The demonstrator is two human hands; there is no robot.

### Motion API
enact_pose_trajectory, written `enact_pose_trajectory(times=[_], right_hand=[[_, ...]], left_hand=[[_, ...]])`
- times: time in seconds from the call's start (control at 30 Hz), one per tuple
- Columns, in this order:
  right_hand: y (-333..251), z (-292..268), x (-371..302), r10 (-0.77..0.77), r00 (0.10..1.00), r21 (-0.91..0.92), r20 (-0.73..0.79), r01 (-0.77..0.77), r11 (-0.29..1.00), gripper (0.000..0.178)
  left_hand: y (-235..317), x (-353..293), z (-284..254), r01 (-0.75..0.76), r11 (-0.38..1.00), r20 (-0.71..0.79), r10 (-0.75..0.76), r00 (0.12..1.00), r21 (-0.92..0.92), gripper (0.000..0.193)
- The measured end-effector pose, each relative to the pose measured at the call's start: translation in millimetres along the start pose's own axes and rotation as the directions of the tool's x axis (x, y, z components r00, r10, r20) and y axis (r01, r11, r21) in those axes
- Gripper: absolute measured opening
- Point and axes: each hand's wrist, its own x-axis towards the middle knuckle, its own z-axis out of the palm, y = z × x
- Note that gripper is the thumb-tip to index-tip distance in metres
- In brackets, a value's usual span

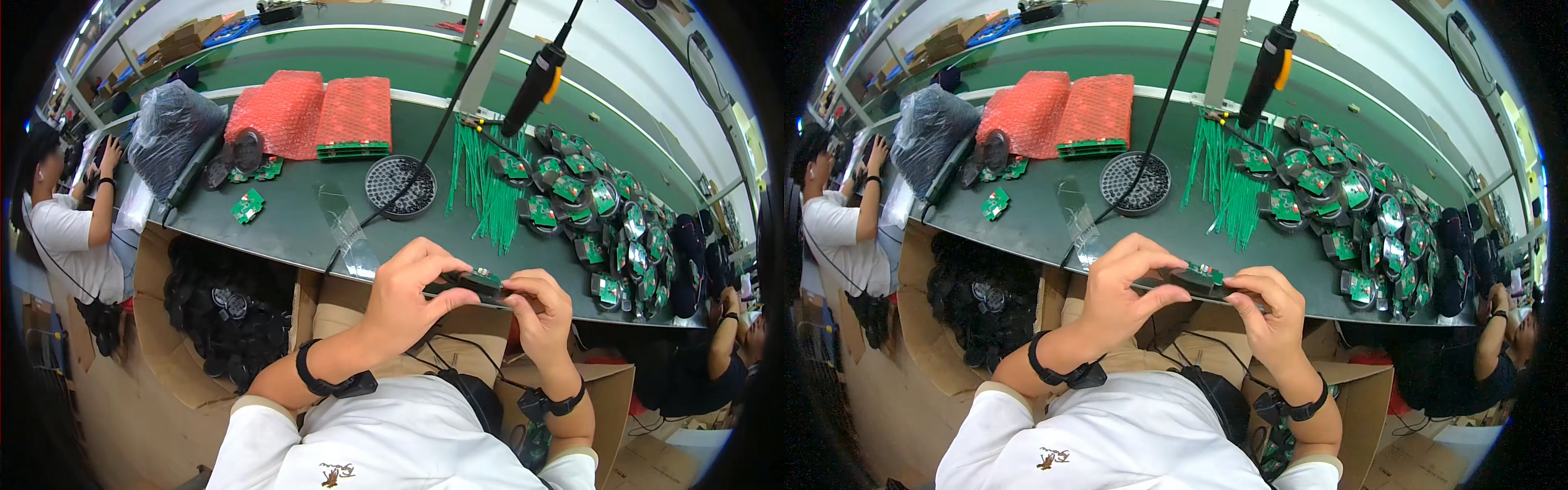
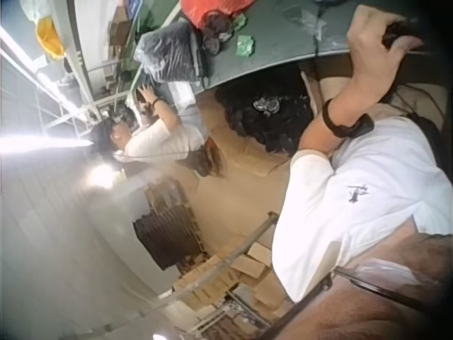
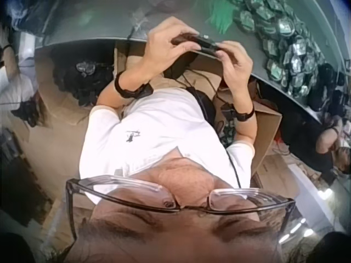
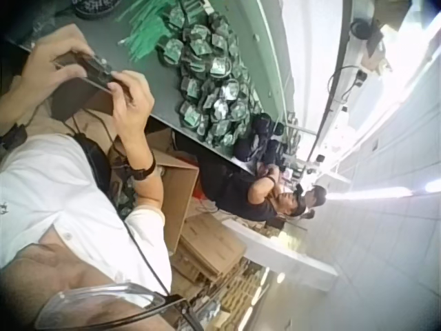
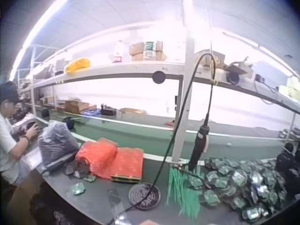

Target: The person is assembling electronic circuit boards into plastic housings and using an electric screwdriver.

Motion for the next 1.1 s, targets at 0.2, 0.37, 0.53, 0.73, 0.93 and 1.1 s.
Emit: enact_pose_trajectory(times=[0.2, 0.37, 0.53, 0.73, 0.93, 1.1], right_hand=[[0, 0, -11, 0.017, 0.999, 0.07, -0.027, -0.015, 0.997, 0.009], [-2, -3, -16, -0.005, 0.999, 0.024, -0.035, 0.006, 1.0, 0.01], [-4, -30, -36, 0.004, 0.99, -0.061, -0.138, -0.013, 0.998, 0.006], [-17, -147, -118, 0.29, 0.786, 0.011, -0.545, -0.339, 0.941, 0.008], [-89, -237, -242, 0.742, 0.443, -0.005, -0.504, -0.86, 0.51, 0.008], [-49, -214, -320, 0.976, 0.07, -0.46, -0.205, -0.888, -0.033, 0.02]], left_hand=[[10, -5, 0, -0.015, 0.996, 0.049, 0.01, 0.999, 0.09, 0.035], [11, -6, 4, -0.032, 0.995, 0.077, 0.024, 0.997, 0.095, 0.036], [0, -3, 2, -0.149, 0.964, 0.193, 0.106, 0.975, 0.222, 0.035], [-44, 10, -28, -0.103, 0.923, 0.224, 0.019, 0.974, 0.37, 0.016], [-78, 4, -45, 0.088, 0.976, 0.279, -0.142, 0.95, 0.198, 0.009], [-82, 1, -42, 0.076, 0.971, 0.274, -0.139, 0.952, 0.227, 0.006]])
